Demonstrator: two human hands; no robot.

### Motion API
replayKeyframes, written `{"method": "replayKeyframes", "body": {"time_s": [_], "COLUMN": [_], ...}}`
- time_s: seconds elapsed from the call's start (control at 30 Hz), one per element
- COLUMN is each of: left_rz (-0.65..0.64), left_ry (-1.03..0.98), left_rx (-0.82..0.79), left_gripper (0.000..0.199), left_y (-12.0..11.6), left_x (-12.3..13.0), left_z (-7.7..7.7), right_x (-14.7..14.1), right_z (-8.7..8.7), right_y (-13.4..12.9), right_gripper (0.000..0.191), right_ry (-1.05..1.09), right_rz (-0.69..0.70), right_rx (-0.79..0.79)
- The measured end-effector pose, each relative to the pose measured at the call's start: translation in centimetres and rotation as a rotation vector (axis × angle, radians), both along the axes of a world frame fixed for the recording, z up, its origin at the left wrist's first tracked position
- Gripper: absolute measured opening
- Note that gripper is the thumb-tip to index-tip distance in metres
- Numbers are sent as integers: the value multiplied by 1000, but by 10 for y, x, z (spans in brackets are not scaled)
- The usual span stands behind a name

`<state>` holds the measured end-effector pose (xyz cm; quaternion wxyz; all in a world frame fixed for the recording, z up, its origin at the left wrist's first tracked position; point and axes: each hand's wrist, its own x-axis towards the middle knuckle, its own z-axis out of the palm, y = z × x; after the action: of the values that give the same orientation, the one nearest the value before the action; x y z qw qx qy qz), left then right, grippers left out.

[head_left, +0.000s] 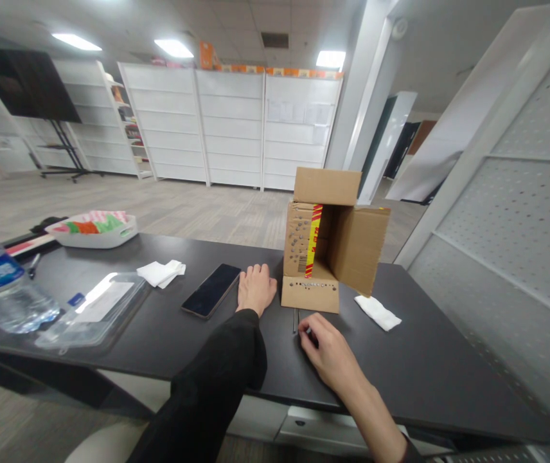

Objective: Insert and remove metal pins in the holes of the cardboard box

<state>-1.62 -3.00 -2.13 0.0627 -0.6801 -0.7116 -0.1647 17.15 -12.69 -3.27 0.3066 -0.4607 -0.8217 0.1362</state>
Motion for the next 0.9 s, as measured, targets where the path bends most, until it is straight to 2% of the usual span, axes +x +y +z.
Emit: {"method": "replayKeyframes", "body": {"time_s": [0.53, 0.67, 0.9], "left_rz": [-3, -8, -1], "left_ry": [-11, -1, 0], "left_rx": [4, 7, 5], "left_gripper": [18, 17, 16], "left_y": [1, 0, 1], "left_x": [0, 0, -1], "left_z": [-1, 0, -1], "right_x": [2, 4, 2], "right_z": [9, 20, 44], "right_y": [1, 12, 49], "right_gripper": [14, 13, 19], "right_ry": [45, 20, -105], "right_rz": [7, -68, -183], "right_rx": [-42, -57, -122]}}
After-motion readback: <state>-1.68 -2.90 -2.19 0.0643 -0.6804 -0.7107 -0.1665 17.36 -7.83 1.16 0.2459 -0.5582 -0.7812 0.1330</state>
